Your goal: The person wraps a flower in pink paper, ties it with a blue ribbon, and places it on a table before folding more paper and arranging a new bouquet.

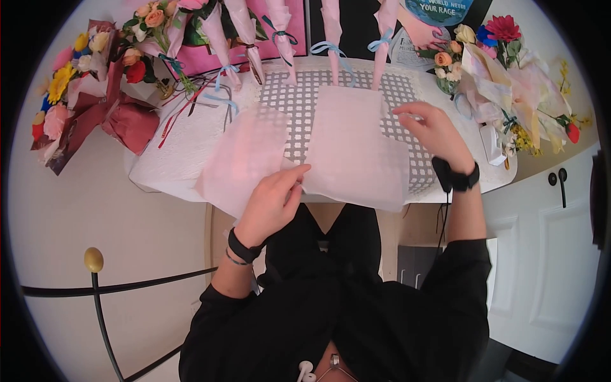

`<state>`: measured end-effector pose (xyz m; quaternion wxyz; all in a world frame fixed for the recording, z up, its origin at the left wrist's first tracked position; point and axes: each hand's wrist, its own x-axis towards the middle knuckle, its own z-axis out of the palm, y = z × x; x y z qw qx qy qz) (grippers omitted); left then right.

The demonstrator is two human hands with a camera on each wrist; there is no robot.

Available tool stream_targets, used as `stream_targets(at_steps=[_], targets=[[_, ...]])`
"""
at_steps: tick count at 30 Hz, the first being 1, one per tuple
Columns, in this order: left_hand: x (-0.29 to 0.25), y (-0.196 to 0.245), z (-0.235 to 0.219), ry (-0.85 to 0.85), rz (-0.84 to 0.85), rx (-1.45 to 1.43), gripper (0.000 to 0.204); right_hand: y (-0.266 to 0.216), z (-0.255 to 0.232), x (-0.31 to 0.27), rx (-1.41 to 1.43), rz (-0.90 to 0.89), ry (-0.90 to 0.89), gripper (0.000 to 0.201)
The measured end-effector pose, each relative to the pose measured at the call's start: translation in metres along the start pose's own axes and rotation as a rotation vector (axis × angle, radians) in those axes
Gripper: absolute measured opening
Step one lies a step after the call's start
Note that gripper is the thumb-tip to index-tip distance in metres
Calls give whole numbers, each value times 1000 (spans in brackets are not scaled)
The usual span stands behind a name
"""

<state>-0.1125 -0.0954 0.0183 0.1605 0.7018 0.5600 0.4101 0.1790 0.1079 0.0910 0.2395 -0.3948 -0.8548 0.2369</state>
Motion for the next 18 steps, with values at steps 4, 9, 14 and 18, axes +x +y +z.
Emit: stream_targets(at_steps=[4, 9, 14, 18], targets=[[-15, -2, -10, 73, -78, -1, 37, 27, 17, 51, -76, -58, -120, 28], [-51, -30, -43, 296, -94, 407, 33, 53, 54, 78, -181, 112, -149, 32], [-99, -62, -58, 582, -387, 430, 34, 58, 69, 86, 51, 226, -75, 33], [-115, -85, -53, 957, -612, -89, 39, 53, 67, 87, 113, 310, -89, 33]])
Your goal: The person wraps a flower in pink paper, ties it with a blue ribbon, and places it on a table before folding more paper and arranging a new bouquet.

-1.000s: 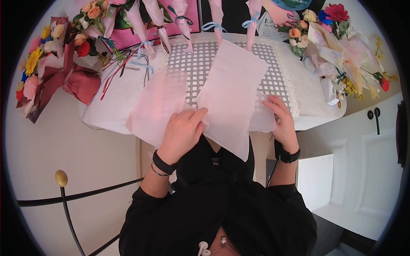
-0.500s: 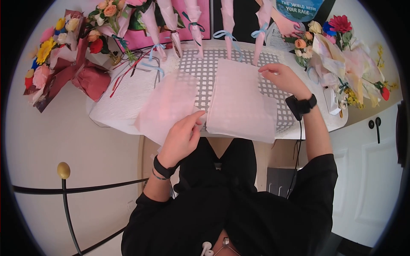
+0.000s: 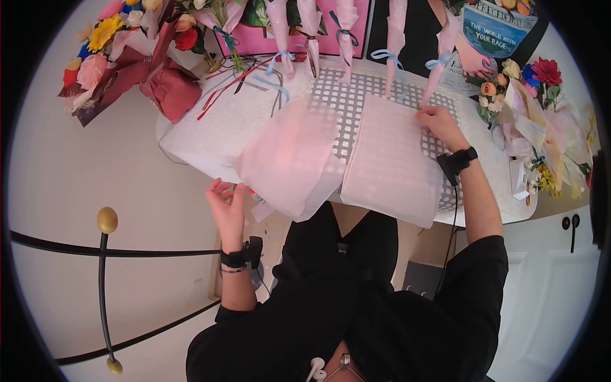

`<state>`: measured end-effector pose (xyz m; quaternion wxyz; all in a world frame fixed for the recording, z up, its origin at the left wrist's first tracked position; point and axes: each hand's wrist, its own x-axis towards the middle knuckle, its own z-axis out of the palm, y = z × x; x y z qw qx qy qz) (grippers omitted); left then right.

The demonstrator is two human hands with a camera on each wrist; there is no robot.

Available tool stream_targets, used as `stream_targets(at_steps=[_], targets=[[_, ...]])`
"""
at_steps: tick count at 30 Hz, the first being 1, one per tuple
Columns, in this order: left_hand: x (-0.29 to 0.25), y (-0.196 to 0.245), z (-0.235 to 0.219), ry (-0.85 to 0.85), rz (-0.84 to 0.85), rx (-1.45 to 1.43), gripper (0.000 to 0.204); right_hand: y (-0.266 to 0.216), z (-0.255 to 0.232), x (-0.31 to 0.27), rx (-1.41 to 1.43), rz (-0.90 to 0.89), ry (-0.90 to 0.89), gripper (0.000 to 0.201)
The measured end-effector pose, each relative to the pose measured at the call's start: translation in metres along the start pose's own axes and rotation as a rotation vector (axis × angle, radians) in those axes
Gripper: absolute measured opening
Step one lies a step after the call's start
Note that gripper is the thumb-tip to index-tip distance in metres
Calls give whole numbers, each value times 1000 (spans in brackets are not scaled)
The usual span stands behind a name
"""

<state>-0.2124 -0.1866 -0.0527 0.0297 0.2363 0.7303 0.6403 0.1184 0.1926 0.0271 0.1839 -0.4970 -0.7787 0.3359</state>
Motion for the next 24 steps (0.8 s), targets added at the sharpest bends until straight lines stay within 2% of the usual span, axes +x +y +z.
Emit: stream_targets(at_steps=[1, 3, 5, 9, 12, 14, 15, 17, 19, 21, 22, 23, 24], targets=[[0, 1, 0, 6, -6, -1, 39, -1, -1, 0, 65, 46, -34, 34], [-1, 4, 2, -326, -350, -263, 32, -1, -5, -1, 119, 88, -78, 34], [4, 4, 9, -324, -323, -266, 29, 6, -11, -14, 400, 91, -21, 31], [27, 1, 15, -279, -264, -242, 22, 25, -32, -41, 555, 75, -35, 30], [46, 4, 13, -313, -202, -203, 16, 45, -50, -67, 726, 114, -8, 31], [51, 9, 19, -314, -171, -244, 16, 57, -60, -89, 889, 148, 169, 34], [52, 12, 21, -311, -142, -284, 17, 63, -63, -98, 889, 151, 171, 34], [51, 22, 32, -305, -132, -322, 17, 77, -67, -113, 850, 240, 401, 39], [53, 26, 40, -303, -115, -361, 16, 90, -64, -124, 846, 240, 435, 42], [54, 26, 46, -354, -155, -404, 15, 79, -53, -137, 418, 228, 569, 43], [53, 33, 53, -364, -154, -405, 15, 81, -58, -138, 267, 297, 445, 41], [51, 41, 60, -342, -161, -436, 15, 84, -55, -142, 269, 303, 452, 41], [49, 48, 67, -319, -168, -467, 16, 86, -47, -147, -27, 86, 521, 39]])
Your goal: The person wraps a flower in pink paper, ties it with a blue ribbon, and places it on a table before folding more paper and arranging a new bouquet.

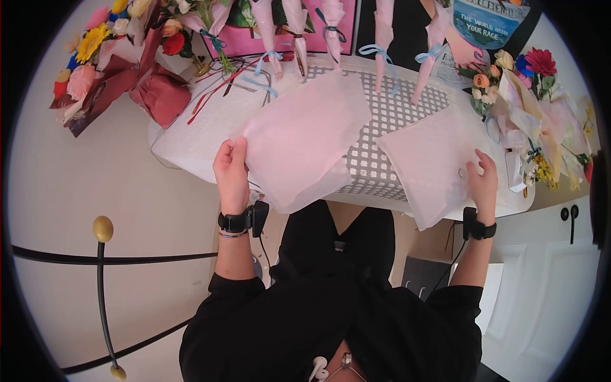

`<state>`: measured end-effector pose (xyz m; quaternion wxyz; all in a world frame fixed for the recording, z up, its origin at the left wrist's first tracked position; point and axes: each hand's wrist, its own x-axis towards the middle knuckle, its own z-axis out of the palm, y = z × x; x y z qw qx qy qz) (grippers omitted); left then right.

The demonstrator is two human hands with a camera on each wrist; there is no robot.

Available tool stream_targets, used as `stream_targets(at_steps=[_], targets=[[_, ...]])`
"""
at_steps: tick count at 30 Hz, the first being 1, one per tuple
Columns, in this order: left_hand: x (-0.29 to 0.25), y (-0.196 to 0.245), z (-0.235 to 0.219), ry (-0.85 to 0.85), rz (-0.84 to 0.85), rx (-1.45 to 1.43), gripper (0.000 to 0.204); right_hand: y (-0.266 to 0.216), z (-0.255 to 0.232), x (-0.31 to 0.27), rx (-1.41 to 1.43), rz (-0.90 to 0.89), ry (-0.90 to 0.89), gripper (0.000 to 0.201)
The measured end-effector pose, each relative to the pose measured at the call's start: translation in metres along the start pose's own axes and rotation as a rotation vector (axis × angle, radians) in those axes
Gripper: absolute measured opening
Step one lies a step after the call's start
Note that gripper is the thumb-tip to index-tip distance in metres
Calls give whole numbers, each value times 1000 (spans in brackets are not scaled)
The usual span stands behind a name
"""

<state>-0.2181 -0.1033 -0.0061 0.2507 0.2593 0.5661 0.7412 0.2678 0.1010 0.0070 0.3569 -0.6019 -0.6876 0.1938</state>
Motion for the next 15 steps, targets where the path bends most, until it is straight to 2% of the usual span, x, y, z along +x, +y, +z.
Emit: stream_targets(at_steps=[1, 2, 3, 5, 7, 9, 11, 13, 15], targets=[[1, 1, 5, -8, 1, 0, 16, -5, 5, -8, -226, -283, 76, 38], [3, 1, 10, -41, -18, -73, 15, -22, 6, -17, -213, -364, 78, 34], [4, 2, 14, -74, -37, -145, 15, -41, 7, -24, -214, -363, 83, 34], [0, 11, 34, -101, -44, -215, 14, -67, 3, -38, 26, -217, -65, 29], [-8, 18, 58, -141, -61, -289, 13, -61, 3, -43, 2, -268, 1, 26], [-16, 21, 83, -185, -170, -408, 11, -61, -3, -48, -24, -22, -97, 27], [-23, 4, 105, -258, -219, -435, 11, -45, 1, -55, 12, -6, -61, 28], [-34, -4, 133, -331, -266, -467, 12, -43, -4, -68, 82, 124, -132, 29], [-52, -5, 163, -405, -384, -419, 17, -31, -7, -81, 90, 146, -140, 28]])
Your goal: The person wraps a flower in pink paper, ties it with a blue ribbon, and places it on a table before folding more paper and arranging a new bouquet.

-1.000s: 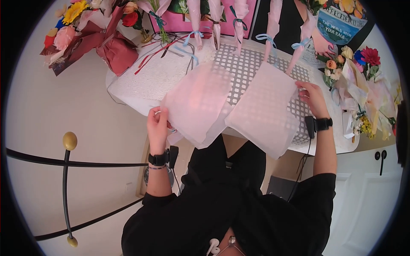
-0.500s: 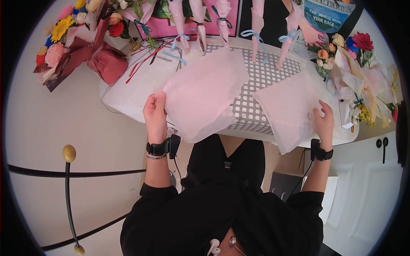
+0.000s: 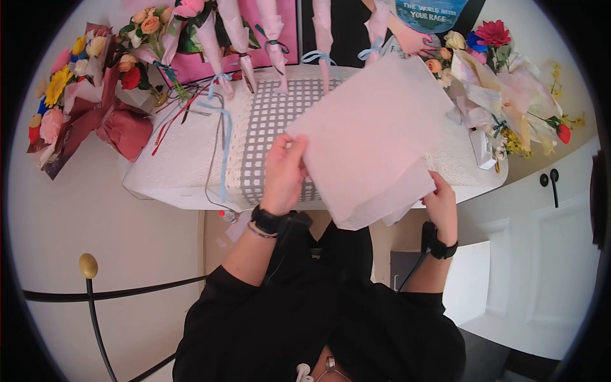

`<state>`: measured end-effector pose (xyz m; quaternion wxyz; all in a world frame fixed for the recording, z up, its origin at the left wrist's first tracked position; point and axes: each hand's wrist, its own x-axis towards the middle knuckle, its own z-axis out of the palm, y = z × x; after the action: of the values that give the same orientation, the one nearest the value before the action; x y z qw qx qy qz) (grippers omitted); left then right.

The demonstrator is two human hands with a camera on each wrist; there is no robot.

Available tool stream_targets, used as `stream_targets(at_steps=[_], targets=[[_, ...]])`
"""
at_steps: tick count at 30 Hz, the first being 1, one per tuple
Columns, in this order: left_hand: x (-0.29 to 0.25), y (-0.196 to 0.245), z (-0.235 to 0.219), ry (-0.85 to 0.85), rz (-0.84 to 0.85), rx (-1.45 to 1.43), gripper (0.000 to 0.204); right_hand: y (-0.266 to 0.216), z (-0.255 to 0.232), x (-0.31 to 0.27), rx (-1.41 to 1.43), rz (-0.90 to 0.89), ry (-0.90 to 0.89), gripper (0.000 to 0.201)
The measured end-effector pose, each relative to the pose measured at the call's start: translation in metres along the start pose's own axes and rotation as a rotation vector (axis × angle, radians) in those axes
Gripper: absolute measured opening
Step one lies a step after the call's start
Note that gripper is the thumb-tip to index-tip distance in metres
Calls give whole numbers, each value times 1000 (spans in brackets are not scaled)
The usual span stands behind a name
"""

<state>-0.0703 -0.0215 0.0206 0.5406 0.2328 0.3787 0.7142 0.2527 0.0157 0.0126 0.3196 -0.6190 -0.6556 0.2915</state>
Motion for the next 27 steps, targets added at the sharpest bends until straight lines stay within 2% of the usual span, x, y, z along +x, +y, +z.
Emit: stream_targets(at_steps=[2, 4, 6, 8, 10, 12, 14, 16, 17, 19, 20, 22, 24, 25, 26, 27], targets=[[9, -21, 10, -44, -40, 49, 19, 9, -2, -9, 192, 167, -25, 27], [15, -38, 21, -84, -74, 98, 22, 9, -3, -19, 232, 192, -20, 28], [17, -50, 33, -32, -77, 116, 23, 10, -2, -27, 356, 263, -1, 32], [19, -55, 38, -41, -72, 146, 25, 13, 3, -32, 377, 261, -38, 34], [19, -56, 42, -53, -118, 162, 31, 11, 12, -35, 583, 222, -130, 32], [16, -54, 44, -77, -120, 165, 34, 15, 20, -35, 646, 218, -144, 28], [13, -58, 41, -86, -117, 177, 36, 9, 28, -36, 818, 202, -60, 25], [15, -70, 30, -167, 102, 210, 32, 9, 30, -33, 832, 211, 28, 23], [10, -68, 24, -134, 119, 231, 32, 10, 32, -28, 773, 211, 55, 23], [-6, -65, 9, -247, 248, 627, 23, 11, 33, -22, 753, 222, 113, 27], [-17, -62, 5, -260, 221, 661, 22, 13, 36, -18, 817, 210, 139, 21], [-33, -59, -4, -250, 198, 705, 22, 20, 39, -9, 744, 160, 144, 29], [-45, -59, -12, -436, -384, 644, 33, 18, 52, -12, 784, 118, 136, 30], [-50, -62, -17, -410, -375, 644, 33, 12, 58, -14, 815, 79, 152, 34], [-54, -66, -23, -421, -481, 495, 40, 2, 65, -22, 821, 74, 126, 34], [-57, -68, -29, -430, -579, 341, 46, -10, 74, -33, 838, -4, 98, 35]])
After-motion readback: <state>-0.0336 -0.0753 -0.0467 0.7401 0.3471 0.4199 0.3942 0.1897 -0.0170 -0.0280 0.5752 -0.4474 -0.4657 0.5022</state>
